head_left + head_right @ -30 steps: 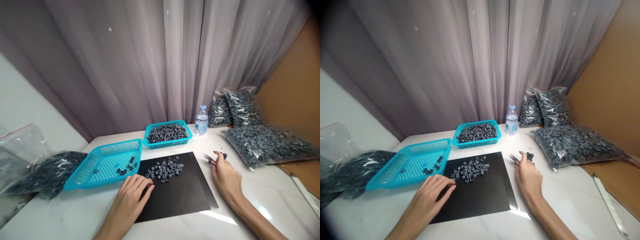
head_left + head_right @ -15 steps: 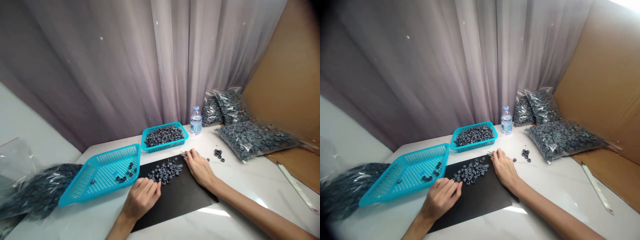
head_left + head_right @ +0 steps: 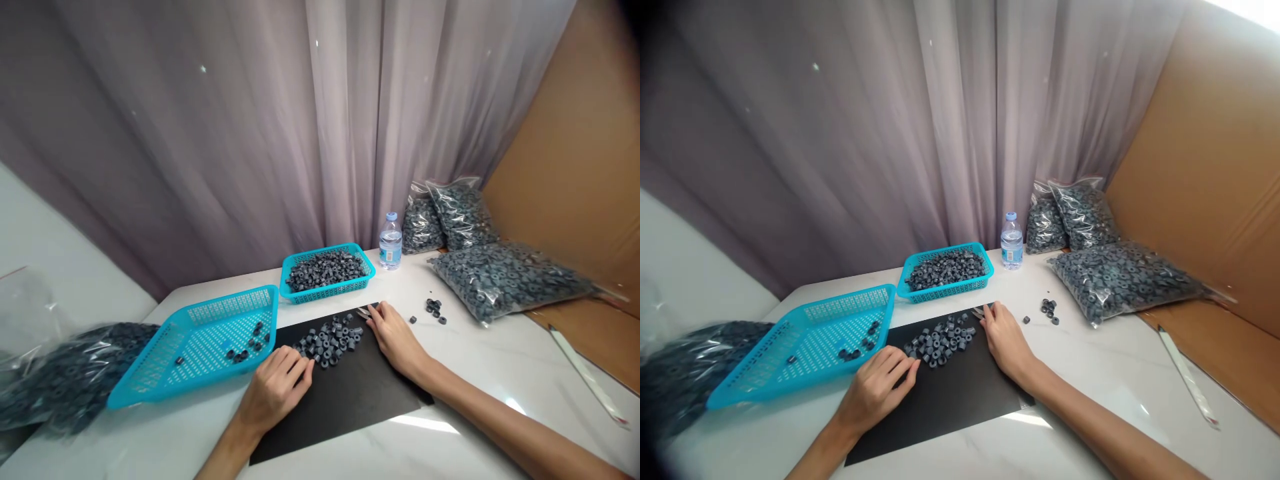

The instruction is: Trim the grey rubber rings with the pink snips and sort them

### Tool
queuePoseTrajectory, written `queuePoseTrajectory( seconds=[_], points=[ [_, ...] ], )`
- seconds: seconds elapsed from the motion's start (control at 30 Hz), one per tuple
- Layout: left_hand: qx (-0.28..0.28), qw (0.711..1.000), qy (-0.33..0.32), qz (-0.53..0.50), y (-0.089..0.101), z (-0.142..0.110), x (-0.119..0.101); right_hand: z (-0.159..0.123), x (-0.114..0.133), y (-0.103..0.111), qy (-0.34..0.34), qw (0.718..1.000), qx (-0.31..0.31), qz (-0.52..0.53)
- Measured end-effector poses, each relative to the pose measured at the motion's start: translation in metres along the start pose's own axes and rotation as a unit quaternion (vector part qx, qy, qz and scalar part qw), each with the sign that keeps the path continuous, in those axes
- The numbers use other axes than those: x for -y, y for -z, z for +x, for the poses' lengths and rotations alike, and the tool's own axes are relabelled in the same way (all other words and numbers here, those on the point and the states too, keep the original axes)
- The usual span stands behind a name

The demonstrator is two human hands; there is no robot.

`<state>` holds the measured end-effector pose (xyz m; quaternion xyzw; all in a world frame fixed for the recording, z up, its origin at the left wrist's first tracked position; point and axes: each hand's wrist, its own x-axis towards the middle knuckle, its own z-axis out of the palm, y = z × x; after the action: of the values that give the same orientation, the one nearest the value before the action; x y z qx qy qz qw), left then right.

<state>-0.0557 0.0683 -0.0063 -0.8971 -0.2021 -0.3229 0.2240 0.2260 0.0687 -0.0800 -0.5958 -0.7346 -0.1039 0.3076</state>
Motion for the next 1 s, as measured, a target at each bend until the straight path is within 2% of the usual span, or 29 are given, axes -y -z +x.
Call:
queuePoseTrajectory(
  seconds=[0.63, 1.0],
  points=[
    [0.009, 0.995, 0.064, -0.075, -0.005, 0.001, -0.002, -0.001, -0.001, 0.006, 0.008, 1.000, 0.013, 0.014],
    [-0.014, 0.987, 0.109, -0.117, -0.006, -0.002, 0.000, 0.003, 0.001, 0.011, 0.001, 1.000, 0.024, 0.008]
  ],
)
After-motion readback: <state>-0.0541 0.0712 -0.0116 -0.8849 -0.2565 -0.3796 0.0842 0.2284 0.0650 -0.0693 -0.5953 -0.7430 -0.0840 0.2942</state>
